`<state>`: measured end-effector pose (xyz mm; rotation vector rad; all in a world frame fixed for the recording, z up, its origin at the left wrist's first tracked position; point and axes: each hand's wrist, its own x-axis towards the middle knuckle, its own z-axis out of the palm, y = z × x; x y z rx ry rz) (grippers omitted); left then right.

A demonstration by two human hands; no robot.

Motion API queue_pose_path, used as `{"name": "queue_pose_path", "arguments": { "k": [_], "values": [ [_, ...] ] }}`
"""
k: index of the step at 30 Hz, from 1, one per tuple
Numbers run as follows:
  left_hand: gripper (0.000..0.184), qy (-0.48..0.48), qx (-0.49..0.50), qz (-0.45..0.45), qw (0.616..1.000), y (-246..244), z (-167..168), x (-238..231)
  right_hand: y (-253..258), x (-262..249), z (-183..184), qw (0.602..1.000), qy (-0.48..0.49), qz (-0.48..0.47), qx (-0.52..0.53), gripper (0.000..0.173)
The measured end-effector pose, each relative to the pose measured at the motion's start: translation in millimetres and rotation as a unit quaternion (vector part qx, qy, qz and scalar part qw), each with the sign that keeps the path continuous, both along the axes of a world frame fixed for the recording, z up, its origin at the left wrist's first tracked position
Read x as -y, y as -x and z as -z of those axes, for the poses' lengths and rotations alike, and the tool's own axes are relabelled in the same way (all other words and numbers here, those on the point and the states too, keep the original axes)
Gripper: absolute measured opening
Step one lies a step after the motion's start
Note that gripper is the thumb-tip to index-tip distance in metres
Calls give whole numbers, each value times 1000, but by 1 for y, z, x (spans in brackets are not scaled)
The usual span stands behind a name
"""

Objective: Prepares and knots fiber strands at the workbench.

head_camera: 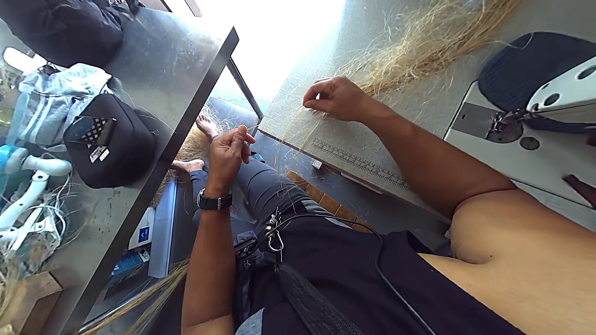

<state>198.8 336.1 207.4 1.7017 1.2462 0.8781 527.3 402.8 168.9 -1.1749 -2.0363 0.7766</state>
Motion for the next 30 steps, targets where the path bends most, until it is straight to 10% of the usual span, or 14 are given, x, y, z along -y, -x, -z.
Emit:
{"name": "queue_pose_path", "arguments": {
  "k": [15,30],
  "values": [
    [33,-70,-59,111,990,-19,-3,19,70,56,-12,984,3,-134,-117,14],
    [40,-60,161,-119,978,2,28,22,50,36,-2,983,129,29,-123,16]
  ]
}}
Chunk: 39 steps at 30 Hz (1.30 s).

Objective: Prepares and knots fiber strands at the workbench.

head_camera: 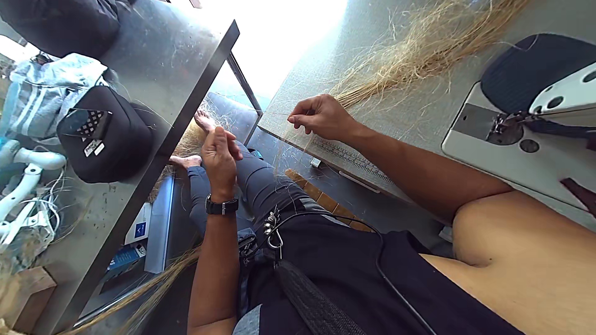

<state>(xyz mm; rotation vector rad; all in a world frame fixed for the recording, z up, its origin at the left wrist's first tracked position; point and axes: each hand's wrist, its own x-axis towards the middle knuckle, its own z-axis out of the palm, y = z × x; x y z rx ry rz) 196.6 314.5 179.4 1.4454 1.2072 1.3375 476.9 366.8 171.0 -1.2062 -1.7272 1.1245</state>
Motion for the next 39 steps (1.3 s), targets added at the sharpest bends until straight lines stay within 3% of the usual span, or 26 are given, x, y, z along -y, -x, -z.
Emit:
{"name": "queue_pose_path", "arguments": {
  "k": [4,10,17,21,30,35,39],
  "values": [
    [40,-2,2,-28,1000,0,1,0,0,0,1,1000,8,13,-25,16],
    [42,50,-101,137,984,-26,-16,-2,3,3,0,1000,-5,-4,-27,14],
    [39,78,52,179,979,-49,-26,-9,-4,-4,-1,989,-90,-75,87,15],
    [43,84,140,153,975,-32,-21,-14,-34,-21,-16,984,-45,-105,134,19],
    [48,104,254,56,960,35,-4,-8,-113,-53,-13,971,-38,-11,236,19],
    [54,83,272,0,959,82,2,18,-127,-56,-7,981,-3,3,193,16],
    [58,98,312,-29,944,92,1,32,-125,-56,-8,982,15,9,190,14]
  ]
}}
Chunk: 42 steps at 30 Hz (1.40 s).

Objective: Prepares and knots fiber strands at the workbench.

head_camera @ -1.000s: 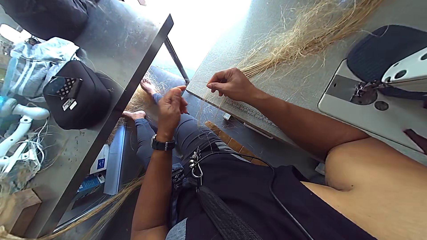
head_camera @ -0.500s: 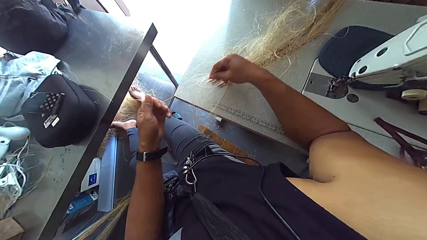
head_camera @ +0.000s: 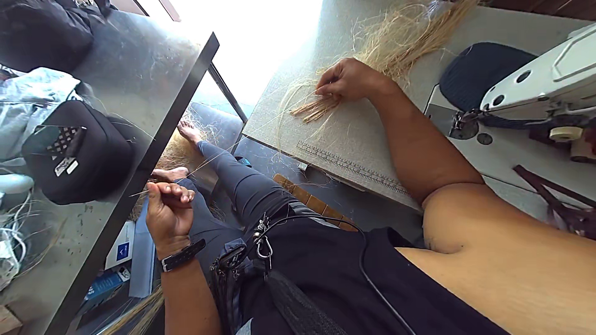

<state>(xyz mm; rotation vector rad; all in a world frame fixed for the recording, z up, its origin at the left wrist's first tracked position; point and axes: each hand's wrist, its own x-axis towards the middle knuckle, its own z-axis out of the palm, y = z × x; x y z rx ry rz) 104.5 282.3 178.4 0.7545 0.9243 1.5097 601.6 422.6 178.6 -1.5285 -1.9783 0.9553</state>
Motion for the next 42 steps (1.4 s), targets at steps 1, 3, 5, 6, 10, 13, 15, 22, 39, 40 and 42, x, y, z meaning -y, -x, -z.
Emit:
{"name": "queue_pose_path", "arguments": {
  "k": [1,3,5,6,10,13,15,22,39,40,42],
  "values": [
    [59,7,5,-1,1000,-1,0,1,0,0,0,1000,2,2,-3,14],
    [58,22,-1,-6,1000,-4,-1,0,-2,-1,-1,1000,0,9,-4,13],
    [56,30,-15,-13,999,-9,-4,-2,-6,1,-6,1000,5,26,6,13],
    [56,23,-13,-7,1000,-10,-5,-3,-8,2,-8,999,6,34,14,13],
    [49,-65,23,78,995,-16,-13,-1,-18,1,-11,995,-11,73,65,15],
    [48,-122,50,135,982,-28,-20,-2,-26,0,-8,992,-29,92,78,15],
    [51,-131,46,136,981,-35,-23,-5,-28,1,-8,992,-38,103,69,14],
    [60,-70,73,56,993,-20,-26,0,-31,0,-4,992,-51,99,56,13],
    [59,-104,-83,-270,954,182,-62,129,-36,-1,1,990,-39,126,41,13],
    [47,-29,-223,-248,942,156,-82,138,-37,0,0,990,-38,131,40,13],
    [35,353,-364,-367,780,-35,-164,101,-38,1,0,989,-36,138,35,13]
  ]
}}
